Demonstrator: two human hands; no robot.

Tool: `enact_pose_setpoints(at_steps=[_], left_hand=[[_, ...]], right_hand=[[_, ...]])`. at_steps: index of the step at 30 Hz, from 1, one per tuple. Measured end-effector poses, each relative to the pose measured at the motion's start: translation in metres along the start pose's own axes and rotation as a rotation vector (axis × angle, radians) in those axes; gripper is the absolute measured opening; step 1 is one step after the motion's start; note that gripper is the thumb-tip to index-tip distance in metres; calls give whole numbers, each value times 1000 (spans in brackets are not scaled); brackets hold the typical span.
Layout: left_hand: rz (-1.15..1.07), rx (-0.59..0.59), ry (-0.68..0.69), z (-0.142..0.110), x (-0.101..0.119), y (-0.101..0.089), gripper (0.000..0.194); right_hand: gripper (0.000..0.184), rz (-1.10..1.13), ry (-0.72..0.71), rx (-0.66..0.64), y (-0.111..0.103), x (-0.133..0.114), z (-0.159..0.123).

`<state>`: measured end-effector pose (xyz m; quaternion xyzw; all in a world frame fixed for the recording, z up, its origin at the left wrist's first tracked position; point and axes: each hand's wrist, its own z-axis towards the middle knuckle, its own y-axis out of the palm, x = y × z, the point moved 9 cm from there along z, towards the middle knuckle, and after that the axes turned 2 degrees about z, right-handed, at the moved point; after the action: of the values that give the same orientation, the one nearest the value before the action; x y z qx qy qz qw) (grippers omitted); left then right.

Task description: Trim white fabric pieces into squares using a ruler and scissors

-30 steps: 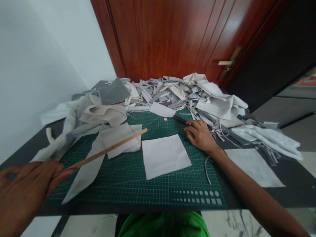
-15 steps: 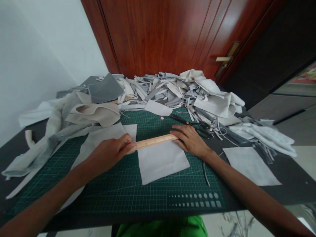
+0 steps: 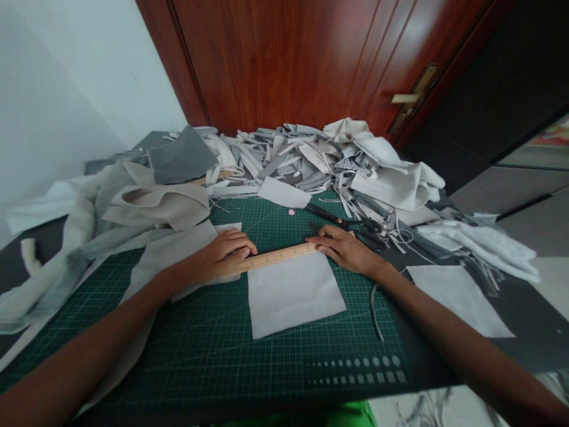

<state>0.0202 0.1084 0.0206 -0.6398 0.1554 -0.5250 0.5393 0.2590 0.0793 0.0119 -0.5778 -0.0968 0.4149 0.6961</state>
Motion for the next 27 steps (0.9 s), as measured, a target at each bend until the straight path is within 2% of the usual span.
enact_pose_setpoints(at_steps=[4,10,14,17,19,22,27], left_hand=[[92,-13,21,-11,-13,-9,30],[167,-11,-15,-20,-27,-23,41],[321,4,-140,-12,-10,-19,27],[360,-11,-82,-5,14,-4,38],[332,-40,-22,-2,20,6,34],[233,-46,24,-2,11,10,28],[122,66,0,-7,-14,-4,31]], right_hand=[[41,-43,28,20,1,3,-4],[39,-146,67,57,1,1,-4],[37,-217,92,71,-1,-6,-2],[38,-221,100,49,0,-6,-2],[39,-186,99,31,1,-4,-2],[37,-107,105,33,0,0,-3],[23,7,119,72,-3,5,-3]])
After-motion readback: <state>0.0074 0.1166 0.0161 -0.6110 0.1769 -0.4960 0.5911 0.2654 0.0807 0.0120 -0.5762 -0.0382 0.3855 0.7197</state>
